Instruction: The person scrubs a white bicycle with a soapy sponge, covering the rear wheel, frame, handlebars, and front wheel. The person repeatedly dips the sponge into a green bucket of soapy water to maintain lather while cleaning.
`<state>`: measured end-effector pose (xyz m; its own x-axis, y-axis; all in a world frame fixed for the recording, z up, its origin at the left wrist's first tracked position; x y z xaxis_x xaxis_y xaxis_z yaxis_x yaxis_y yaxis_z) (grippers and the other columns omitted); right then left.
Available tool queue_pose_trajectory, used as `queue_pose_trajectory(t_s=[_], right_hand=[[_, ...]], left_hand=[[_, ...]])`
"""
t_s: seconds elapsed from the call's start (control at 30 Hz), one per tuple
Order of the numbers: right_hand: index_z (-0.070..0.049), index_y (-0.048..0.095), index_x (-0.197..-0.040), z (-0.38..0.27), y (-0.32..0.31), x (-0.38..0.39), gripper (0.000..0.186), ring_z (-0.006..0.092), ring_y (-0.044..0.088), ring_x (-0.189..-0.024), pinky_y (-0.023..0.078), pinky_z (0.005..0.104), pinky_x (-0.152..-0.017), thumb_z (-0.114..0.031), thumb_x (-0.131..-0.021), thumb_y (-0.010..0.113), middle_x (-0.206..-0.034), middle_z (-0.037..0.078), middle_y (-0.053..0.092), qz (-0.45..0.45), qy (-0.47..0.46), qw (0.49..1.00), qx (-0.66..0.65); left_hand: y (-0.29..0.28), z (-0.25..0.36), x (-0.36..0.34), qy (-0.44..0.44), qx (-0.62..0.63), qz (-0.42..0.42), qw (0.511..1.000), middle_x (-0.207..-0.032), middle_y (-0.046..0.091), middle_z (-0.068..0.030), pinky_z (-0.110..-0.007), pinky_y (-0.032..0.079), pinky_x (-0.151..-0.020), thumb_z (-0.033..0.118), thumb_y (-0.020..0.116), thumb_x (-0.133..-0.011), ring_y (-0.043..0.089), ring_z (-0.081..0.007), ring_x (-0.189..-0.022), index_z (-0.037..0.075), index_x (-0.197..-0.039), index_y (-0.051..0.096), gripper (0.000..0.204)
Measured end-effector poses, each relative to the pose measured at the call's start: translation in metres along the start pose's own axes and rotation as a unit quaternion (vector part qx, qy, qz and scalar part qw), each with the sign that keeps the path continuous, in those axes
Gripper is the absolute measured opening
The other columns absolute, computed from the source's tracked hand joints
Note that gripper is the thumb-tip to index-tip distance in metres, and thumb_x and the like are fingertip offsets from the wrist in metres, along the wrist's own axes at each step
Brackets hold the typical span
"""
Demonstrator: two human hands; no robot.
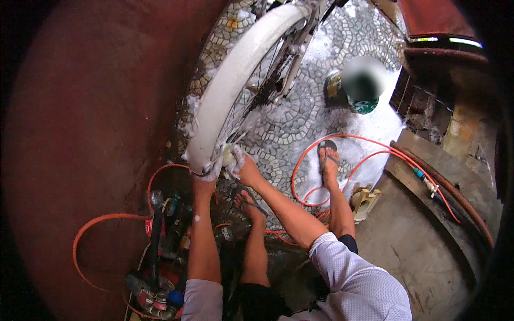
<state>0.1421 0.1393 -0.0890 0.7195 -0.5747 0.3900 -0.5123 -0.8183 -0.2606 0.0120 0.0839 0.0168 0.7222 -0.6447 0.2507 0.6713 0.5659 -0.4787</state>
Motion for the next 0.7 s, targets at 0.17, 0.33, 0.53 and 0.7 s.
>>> queue_pose_trajectory(t_s=[0.17,0.33,0.53,0.7], right_hand=[[-0.002,0.046,-0.128,-0.009,-0.005,0.021,0.059,0.0424,0.055,-0.110,0.045,0.0415,-0.093,-0.024,-0.077,0.068,-0.117,0.024,0.058,-0.033,0.036,0.999,0.010],[-0.002,0.050,-0.122,-0.007,0.016,0.073,0.050,0.0354,0.062,-0.100,0.048,0.0398,-0.088,-0.024,-0.081,0.068,-0.107,0.018,0.063,-0.041,-0.077,0.990,0.112],[-0.008,0.052,-0.125,-0.019,-0.029,0.058,0.043,0.0192,0.058,-0.104,0.047,0.0336,-0.089,-0.025,-0.089,0.066,-0.110,0.012,0.062,-0.180,0.110,0.970,-0.119],[-0.010,0.033,-0.143,-0.027,-0.027,0.042,0.065,0.0278,0.052,-0.120,0.047,0.0381,-0.094,-0.024,-0.088,0.065,-0.133,0.019,0.048,-0.071,0.048,0.984,-0.154]], left_hand=[[-0.015,-0.014,0.022,-0.133,-0.035,-0.025,0.990,-0.118,0.063,-0.0142,-0.037,0.046,-0.092,0.022,0.067,-0.085,0.059,-0.0248,-0.109,0.000,-0.118,0.059,0.041],[0.017,-0.078,0.077,-0.244,0.005,-0.100,0.965,-0.125,0.056,-0.0120,-0.035,0.047,-0.091,0.017,0.055,-0.089,0.054,-0.0247,-0.110,0.004,-0.133,0.045,0.047],[-0.047,-0.172,0.076,-0.371,0.349,0.152,0.847,-0.123,0.055,-0.0107,-0.032,0.053,-0.081,0.011,0.047,-0.091,0.057,-0.0229,-0.105,0.005,-0.140,0.038,0.050],[-0.054,-0.087,-0.006,-0.177,0.346,-0.148,0.909,-0.116,0.061,-0.0054,-0.025,0.051,-0.075,0.032,0.055,-0.095,0.060,-0.0151,-0.099,0.006,-0.137,0.044,0.051]])
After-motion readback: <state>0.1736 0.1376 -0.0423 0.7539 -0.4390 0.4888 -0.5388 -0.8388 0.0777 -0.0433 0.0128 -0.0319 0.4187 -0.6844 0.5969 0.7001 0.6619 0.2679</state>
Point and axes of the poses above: each hand's wrist, its own x-axis away from the middle knuckle, its own y-axis out of the palm, z = x × y, the point moved 5 cm from there along -x, towards the middle knuckle
